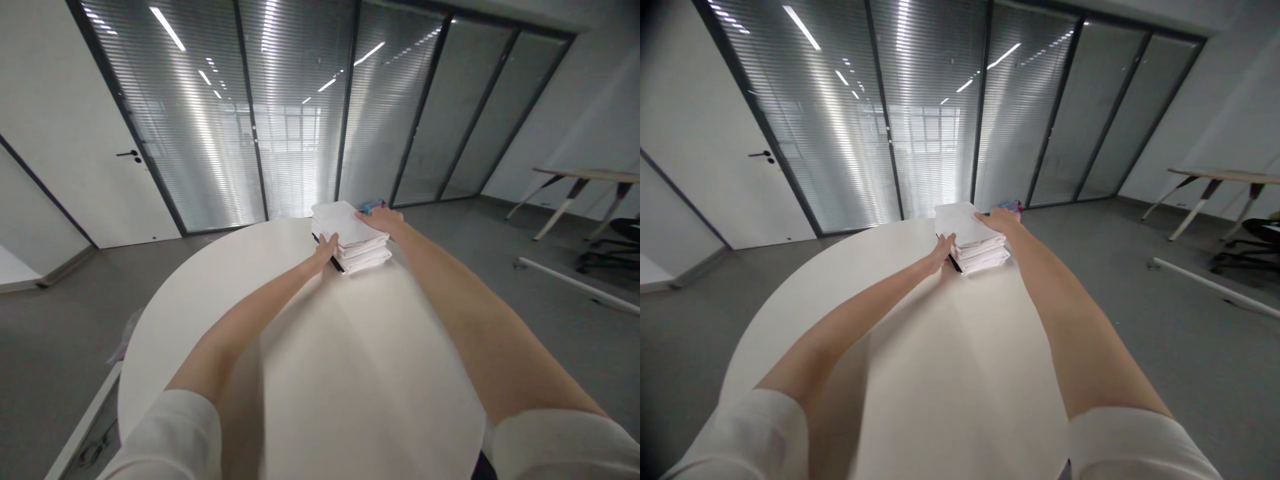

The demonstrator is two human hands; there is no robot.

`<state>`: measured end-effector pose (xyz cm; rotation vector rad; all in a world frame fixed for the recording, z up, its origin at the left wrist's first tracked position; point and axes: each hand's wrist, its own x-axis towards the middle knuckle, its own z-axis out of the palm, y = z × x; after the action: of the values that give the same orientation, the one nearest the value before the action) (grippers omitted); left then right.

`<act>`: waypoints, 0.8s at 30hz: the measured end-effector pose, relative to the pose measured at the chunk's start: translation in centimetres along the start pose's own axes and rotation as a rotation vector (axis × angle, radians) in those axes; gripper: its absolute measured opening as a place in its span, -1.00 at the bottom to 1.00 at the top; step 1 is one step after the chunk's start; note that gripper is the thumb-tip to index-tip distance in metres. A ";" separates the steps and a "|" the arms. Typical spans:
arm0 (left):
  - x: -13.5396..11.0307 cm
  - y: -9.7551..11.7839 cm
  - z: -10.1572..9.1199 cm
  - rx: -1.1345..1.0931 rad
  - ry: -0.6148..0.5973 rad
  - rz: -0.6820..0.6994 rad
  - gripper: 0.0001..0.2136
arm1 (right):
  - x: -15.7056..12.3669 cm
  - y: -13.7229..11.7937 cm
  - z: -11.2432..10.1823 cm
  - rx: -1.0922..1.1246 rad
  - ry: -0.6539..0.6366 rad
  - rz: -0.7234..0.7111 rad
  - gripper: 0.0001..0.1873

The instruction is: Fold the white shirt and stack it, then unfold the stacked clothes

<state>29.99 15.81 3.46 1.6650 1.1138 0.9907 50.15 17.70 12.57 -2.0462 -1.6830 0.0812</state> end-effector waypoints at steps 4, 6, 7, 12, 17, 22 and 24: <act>-5.4 -0.4 -6.1 0.451 -0.138 0.454 -0.50 | -3.0 -2.5 -1.4 0.165 0.282 -0.199 -0.45; -9.5 -0.8 -9.6 0.698 -0.226 0.702 -0.52 | -7.0 -3.3 -1.6 0.322 0.264 -0.481 -0.50; -11.6 -0.9 -11.1 0.780 -0.264 0.756 -0.52 | -9.4 -3.6 -1.5 0.360 0.181 -0.616 -0.52; -19.9 -1.9 -15.6 0.951 -0.421 0.728 -0.36 | -20.1 -3.7 0.9 0.301 -0.260 -0.933 -0.43; -22.0 -2.6 -16.0 0.977 -0.464 0.640 -0.23 | -23.1 -3.0 4.7 0.154 -0.453 -0.972 -0.21; -21.5 -3.9 -15.5 0.917 -0.493 0.590 -0.20 | -23.1 -2.1 7.2 0.083 -0.580 -0.923 -0.12; -21.5 -4.5 -15.4 0.913 -0.527 0.549 -0.20 | -23.2 -1.9 7.6 0.065 -0.593 -0.921 -0.11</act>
<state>8.60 -0.08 0.81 2.8609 0.7783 0.2520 40.27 -1.32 0.70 -1.0639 -2.7704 0.4486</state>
